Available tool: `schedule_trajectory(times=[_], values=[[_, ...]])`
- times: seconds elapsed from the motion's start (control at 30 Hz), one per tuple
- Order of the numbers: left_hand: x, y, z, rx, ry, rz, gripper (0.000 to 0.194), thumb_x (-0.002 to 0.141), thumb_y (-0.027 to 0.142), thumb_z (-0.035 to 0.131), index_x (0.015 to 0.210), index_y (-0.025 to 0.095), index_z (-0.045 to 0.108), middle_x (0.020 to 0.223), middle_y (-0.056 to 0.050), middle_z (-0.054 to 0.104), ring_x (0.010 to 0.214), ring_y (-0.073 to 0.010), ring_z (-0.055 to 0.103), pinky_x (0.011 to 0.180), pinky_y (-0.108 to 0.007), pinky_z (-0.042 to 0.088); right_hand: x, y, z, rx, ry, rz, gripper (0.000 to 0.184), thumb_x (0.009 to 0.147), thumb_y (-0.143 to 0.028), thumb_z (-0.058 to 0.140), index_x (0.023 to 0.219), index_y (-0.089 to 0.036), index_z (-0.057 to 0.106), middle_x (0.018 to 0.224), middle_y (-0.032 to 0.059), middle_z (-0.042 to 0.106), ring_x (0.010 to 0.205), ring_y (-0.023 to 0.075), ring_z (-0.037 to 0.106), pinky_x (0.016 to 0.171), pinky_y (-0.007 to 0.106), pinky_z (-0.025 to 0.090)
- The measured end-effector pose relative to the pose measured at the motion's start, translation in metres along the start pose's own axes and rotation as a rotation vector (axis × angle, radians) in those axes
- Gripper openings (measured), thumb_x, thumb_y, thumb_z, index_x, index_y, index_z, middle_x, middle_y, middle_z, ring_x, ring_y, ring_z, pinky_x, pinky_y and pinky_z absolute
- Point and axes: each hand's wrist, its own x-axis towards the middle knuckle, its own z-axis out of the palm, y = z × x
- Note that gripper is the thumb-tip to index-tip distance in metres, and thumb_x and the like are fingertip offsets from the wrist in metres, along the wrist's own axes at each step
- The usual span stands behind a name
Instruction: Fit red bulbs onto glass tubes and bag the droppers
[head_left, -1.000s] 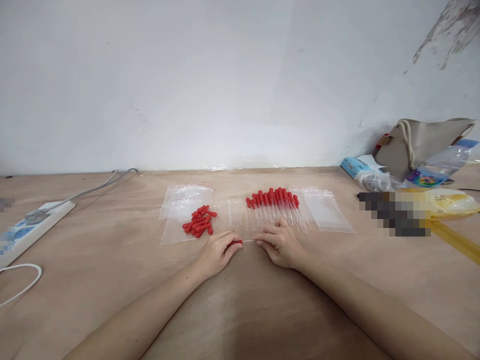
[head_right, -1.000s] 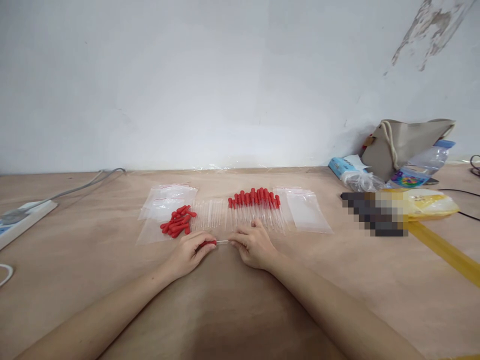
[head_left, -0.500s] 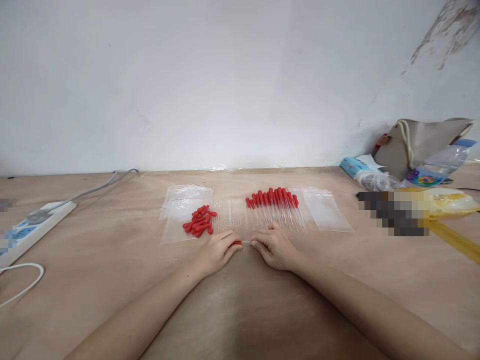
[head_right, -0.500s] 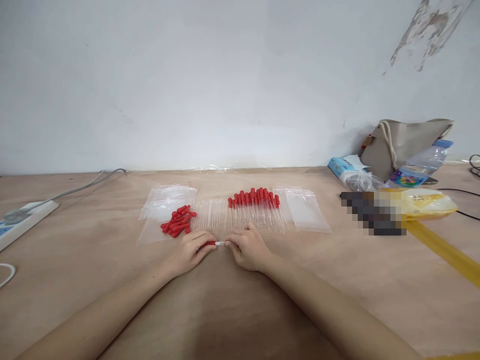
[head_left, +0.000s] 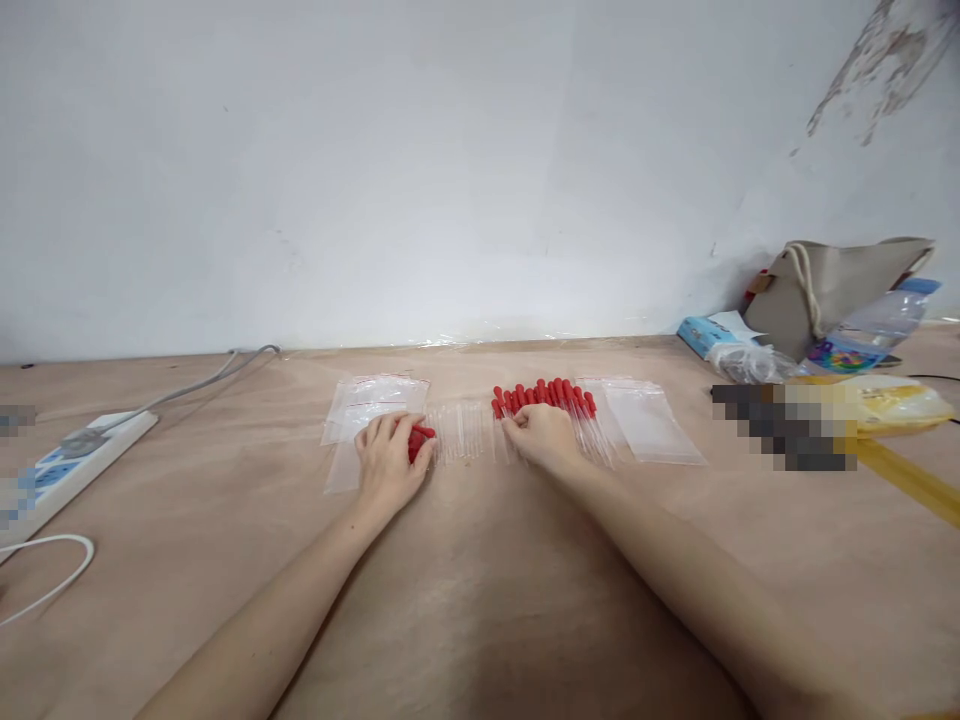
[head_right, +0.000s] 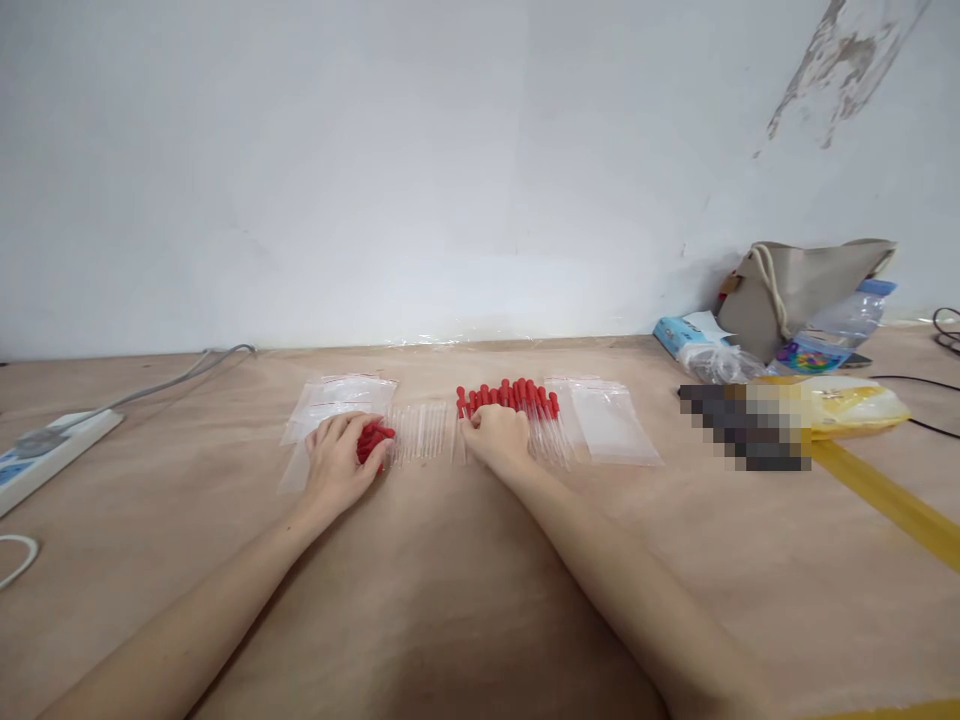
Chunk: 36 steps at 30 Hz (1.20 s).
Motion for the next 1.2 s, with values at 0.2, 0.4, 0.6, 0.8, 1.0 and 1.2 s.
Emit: schedule_trajectory(times=[0.2, 0.4, 0.6, 0.8, 1.0, 1.2], values=[[0.021, -0.018, -0.016, -0.021, -0.045, -0.037, 0.016, 0.08, 0.032, 0.049, 0.084, 0.023, 0.061, 0.094, -0.004, 0.061, 0.09, -0.0235, 0.052, 0.077, -0.035, 0.035, 0.011, -0.004, 0.017, -0.202, 0.004, 0.031, 0.031, 0.078, -0.035, 0.043, 0.059, -0.017, 0.059, 0.066, 0.0058, 0.064, 0.067, 0.0186, 0.058, 0.069, 0.033, 0.028], [0.028, -0.03, -0.019, -0.042, -0.204, -0.093, 0.021, 0.078, 0.037, 0.049, 0.069, 0.02, 0.057, 0.078, -0.002, 0.06, 0.071, -0.0178, 0.054, 0.062, -0.027, 0.037, 0.005, -0.009, 0.017, -0.184, 0.017, -0.05, 0.027, 0.079, -0.037, 0.043, 0.069, -0.018, 0.059, 0.069, 0.0036, 0.065, 0.068, 0.0166, 0.058, 0.074, 0.034, 0.025], [0.023, -0.032, -0.009, -0.09, -0.167, -0.117, 0.019, 0.077, 0.037, 0.05, 0.07, 0.019, 0.052, 0.076, -0.001, 0.057, 0.072, -0.0171, 0.054, 0.061, -0.026, 0.038, 0.002, -0.026, 0.022, -0.305, -0.067, -0.086, 0.021, 0.075, -0.028, 0.046, 0.071, -0.015, 0.063, 0.071, 0.0101, 0.066, 0.068, 0.0217, 0.06, 0.073, 0.038, 0.026], [0.023, -0.031, -0.005, -0.147, -0.206, -0.02, 0.019, 0.081, 0.03, 0.047, 0.081, 0.022, 0.064, 0.089, -0.003, 0.06, 0.085, -0.019, 0.055, 0.077, -0.031, 0.041, 0.006, -0.037, 0.025, -0.321, -0.139, -0.052, 0.02, 0.075, -0.022, 0.046, 0.07, -0.013, 0.063, 0.074, 0.0149, 0.066, 0.068, 0.0238, 0.06, 0.074, 0.04, 0.026], [0.03, -0.026, -0.009, -0.087, -0.292, 0.201, 0.025, 0.085, 0.029, 0.042, 0.089, 0.022, 0.065, 0.096, -0.004, 0.061, 0.09, -0.0196, 0.054, 0.081, -0.033, 0.04, -0.006, -0.028, 0.014, -0.303, -0.043, -0.087, 0.025, 0.082, -0.023, 0.037, 0.084, -0.009, 0.057, 0.079, 0.0166, 0.064, 0.076, 0.0257, 0.059, 0.072, 0.037, 0.026], [0.038, -0.012, -0.01, 0.025, -0.444, 0.291, 0.022, 0.083, 0.024, 0.042, 0.086, 0.021, 0.064, 0.096, -0.005, 0.061, 0.09, -0.0209, 0.054, 0.081, -0.034, 0.04, -0.031, 0.008, 0.006, -0.067, 0.05, -0.368, 0.019, 0.089, -0.023, 0.031, 0.084, -0.014, 0.047, 0.073, 0.0055, 0.063, 0.063, 0.0162, 0.056, 0.075, 0.033, 0.026]])
